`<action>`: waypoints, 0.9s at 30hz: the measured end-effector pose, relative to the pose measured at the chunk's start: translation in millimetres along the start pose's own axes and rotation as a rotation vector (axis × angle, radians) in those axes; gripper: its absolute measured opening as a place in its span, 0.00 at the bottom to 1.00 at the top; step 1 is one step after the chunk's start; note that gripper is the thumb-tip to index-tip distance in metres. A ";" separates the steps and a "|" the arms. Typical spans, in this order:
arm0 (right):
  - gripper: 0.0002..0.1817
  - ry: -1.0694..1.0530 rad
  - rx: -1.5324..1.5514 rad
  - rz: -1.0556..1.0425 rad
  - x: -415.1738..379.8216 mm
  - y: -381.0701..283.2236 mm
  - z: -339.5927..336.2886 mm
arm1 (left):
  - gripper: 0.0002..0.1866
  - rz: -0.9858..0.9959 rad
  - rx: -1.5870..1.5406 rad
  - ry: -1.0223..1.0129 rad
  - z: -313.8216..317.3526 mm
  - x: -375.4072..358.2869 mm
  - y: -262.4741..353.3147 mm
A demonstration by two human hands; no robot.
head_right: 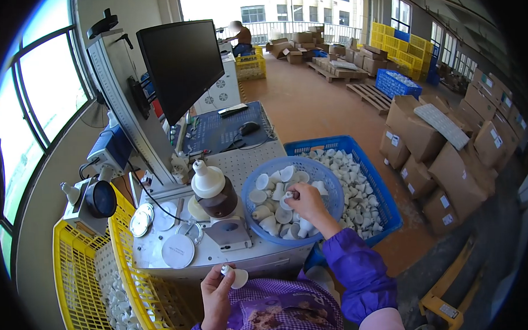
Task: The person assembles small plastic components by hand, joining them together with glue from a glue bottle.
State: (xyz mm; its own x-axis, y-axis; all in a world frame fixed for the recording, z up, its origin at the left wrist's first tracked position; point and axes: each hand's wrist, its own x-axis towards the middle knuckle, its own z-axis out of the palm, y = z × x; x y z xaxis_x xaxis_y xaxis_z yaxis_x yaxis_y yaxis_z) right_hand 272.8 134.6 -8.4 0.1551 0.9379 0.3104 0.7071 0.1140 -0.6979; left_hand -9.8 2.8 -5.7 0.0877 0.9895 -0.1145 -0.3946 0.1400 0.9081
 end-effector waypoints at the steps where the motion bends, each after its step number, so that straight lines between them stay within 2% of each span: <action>1: 0.15 -0.011 0.023 0.049 -0.2 -0.5 -1.2 | 0.08 -0.004 0.000 -0.003 0.0 -0.1 0.3; 2: 0.15 -0.010 0.023 0.051 -0.5 1.4 -1.6 | 0.08 -0.008 0.000 -0.008 0.2 -0.2 0.4; 4: 0.14 -0.089 0.144 0.193 1.8 5.4 -1.6 | 0.08 -0.016 0.011 -0.023 2.9 0.0 -1.2; 5: 0.14 -0.094 0.151 0.183 2.8 6.5 -2.8 | 0.08 -0.020 0.021 -0.029 3.6 -0.3 -1.7; 7: 0.14 -0.139 0.394 0.313 5.2 9.7 -5.8 | 0.08 -0.021 -0.042 -0.043 7.6 0.7 0.9; 8: 0.14 -0.154 0.399 0.297 6.3 10.7 -5.0 | 0.07 -0.027 -0.081 -0.039 10.6 4.1 6.9; 9: 0.14 -0.118 0.533 0.267 5.2 12.5 -4.5 | 0.07 -0.016 -0.085 -0.024 12.0 9.3 14.5; 11: 0.11 -0.129 0.715 0.285 2.4 3.1 -7.7 | 0.06 0.132 -0.131 -0.021 15.7 24.4 35.3; 13: 0.11 -0.142 0.803 0.287 -1.2 -23.6 -15.0 | 0.06 0.211 0.092 0.050 20.4 44.5 66.0; 15: 0.10 -0.150 0.890 0.292 -1.7 -46.0 -19.8 | 0.06 0.482 0.322 0.113 27.7 72.8 91.8; 17: 0.09 -0.121 0.786 0.108 0.5 -63.4 -24.5 | 0.12 0.761 0.612 0.176 38.7 94.1 118.5; 20: 0.10 -0.035 0.799 -0.015 6.3 -95.1 -28.7 | 0.18 0.818 0.783 0.185 49.3 118.0 133.3; 23: 0.12 -0.046 0.814 -0.144 11.3 -121.6 -33.4 | 0.20 0.819 0.965 0.232 62.0 119.7 144.8; 27: 0.14 -0.035 0.822 -0.205 19.2 -146.9 -29.0 | 0.20 0.797 1.031 0.224 63.8 125.7 147.0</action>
State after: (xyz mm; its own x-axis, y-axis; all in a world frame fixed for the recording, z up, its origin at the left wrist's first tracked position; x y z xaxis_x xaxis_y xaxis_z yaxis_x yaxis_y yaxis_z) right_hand 192.0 126.4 118.8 0.0479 0.8806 0.4715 -0.0098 0.4724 -0.8813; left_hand 1.6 145.6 139.1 -0.0340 0.7862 0.6170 0.6137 -0.4708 0.6338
